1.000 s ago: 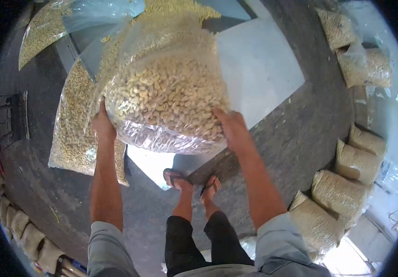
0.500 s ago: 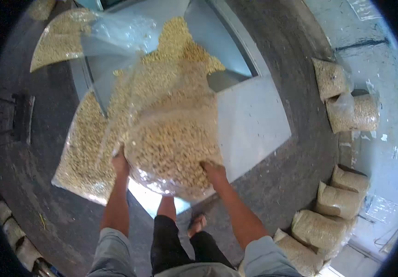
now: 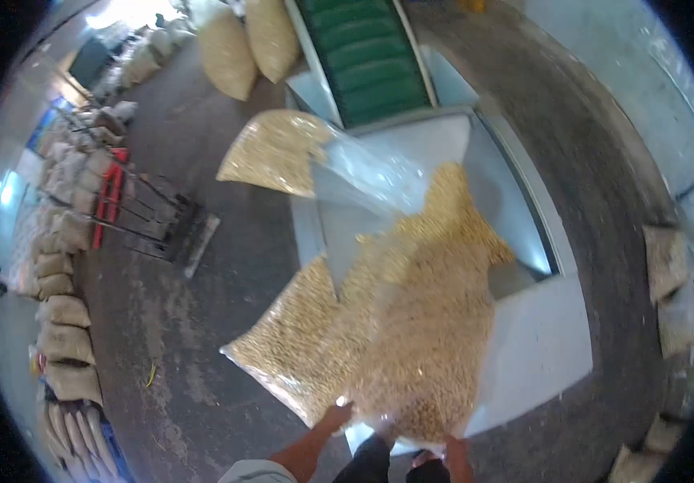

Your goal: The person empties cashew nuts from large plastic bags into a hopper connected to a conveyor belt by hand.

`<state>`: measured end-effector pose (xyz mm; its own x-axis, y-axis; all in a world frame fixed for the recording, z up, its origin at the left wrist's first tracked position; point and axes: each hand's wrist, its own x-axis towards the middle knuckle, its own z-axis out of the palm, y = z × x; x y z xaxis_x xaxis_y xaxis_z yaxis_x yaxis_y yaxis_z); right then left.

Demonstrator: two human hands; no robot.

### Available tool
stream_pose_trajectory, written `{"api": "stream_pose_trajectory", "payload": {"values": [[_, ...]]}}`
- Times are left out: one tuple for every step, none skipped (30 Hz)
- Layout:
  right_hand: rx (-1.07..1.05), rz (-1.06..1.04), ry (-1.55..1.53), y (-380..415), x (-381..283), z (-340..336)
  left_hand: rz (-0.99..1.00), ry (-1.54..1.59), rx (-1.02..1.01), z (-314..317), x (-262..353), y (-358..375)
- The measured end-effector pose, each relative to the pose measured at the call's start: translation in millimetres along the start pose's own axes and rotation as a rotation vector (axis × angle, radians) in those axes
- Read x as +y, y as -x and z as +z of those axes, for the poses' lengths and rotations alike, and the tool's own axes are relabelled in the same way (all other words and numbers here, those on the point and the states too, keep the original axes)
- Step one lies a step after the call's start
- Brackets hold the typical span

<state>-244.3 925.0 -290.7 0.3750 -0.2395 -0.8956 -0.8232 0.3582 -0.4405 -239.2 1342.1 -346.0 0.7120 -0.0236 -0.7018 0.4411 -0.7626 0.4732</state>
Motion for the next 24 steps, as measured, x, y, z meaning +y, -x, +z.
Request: {"api": "stream_pose_trajectory", "payload": {"values": [[-0.096,-0.249,0.464,-3,9,-25,-0.021,0.023,0.067,-8,11,20],[-0.147,-0.381,0.7,5,-5,-35,0.039,-0.095,0.157,-5,21,35],[-0.171,-0.533,0.925,16,-22,-43,-0.163,0.021,-0.039,-29,57,61],[-0.012,-0.147,0.708,32,-45,-31,-0.359,0.141,-0.232,-73,106,90],[0.134,0.228,0.471,58,-70,-15,-0.344,0.146,-0.197,-75,109,100],[0.116,0.192,0.467,77,-86,-13,-0.194,0.061,-0.111,-66,108,116],[0.113,0.177,0.465,94,-101,-15,-0.053,-0.04,-0.014,-45,95,126],[0.108,0.169,0.466,111,-118,-20,0.026,-0.072,0.032,-25,92,127],[0.039,0.16,0.49,122,-134,-29,0.104,-0.107,0.08,-2,85,127],[0.023,0.142,0.497,116,-140,-52,0.18,-0.146,0.132,-20,122,154],[-0.363,-0.39,0.729,107,-148,-79,0.067,-0.067,0.189,-36,157,187],[-0.577,-0.646,0.859,106,-152,-93,0.179,-0.203,0.2,-42,171,198],[-0.772,-0.924,0.925,105,-155,-105,0.188,-0.207,0.196,-44,186,208],[-0.539,-0.368,0.601,110,-170,-105,0.205,-0.21,0.191,-46,206,216],[-0.278,0.155,0.26,112,-189,-113,0.083,0.057,0.239,-50,239,237],[-0.276,0.135,0.269,114,-205,-129,0.13,-0.005,0.269,-42,257,243],[-0.314,0.069,0.357,109,-215,-147,0.177,-0.07,0.302,-31,271,245],[-0.353,0.004,0.446,102,-223,-161,0.221,-0.134,0.338,-19,284,247],[-0.317,0.056,0.528,79,-230,-177,0.005,0.165,0.264,-26,321,262],[-0.314,0.085,0.513,78,-242,-183,-0.208,0.463,0.182,-45,365,282],[-0.329,0.118,0.443,79,-257,-181,-0.2,0.47,0.194,-36,370,266],[-0.352,0.142,0.376,80,-266,-178,-0.053,0.288,0.209,-26,367,251],[-0.382,0.157,0.322,78,-274,-173,0.085,0.103,0.216,-26,370,248],[-0.402,0.167,0.285,75,-283,-168,0.078,0.103,0.216,-25,375,243]]}}
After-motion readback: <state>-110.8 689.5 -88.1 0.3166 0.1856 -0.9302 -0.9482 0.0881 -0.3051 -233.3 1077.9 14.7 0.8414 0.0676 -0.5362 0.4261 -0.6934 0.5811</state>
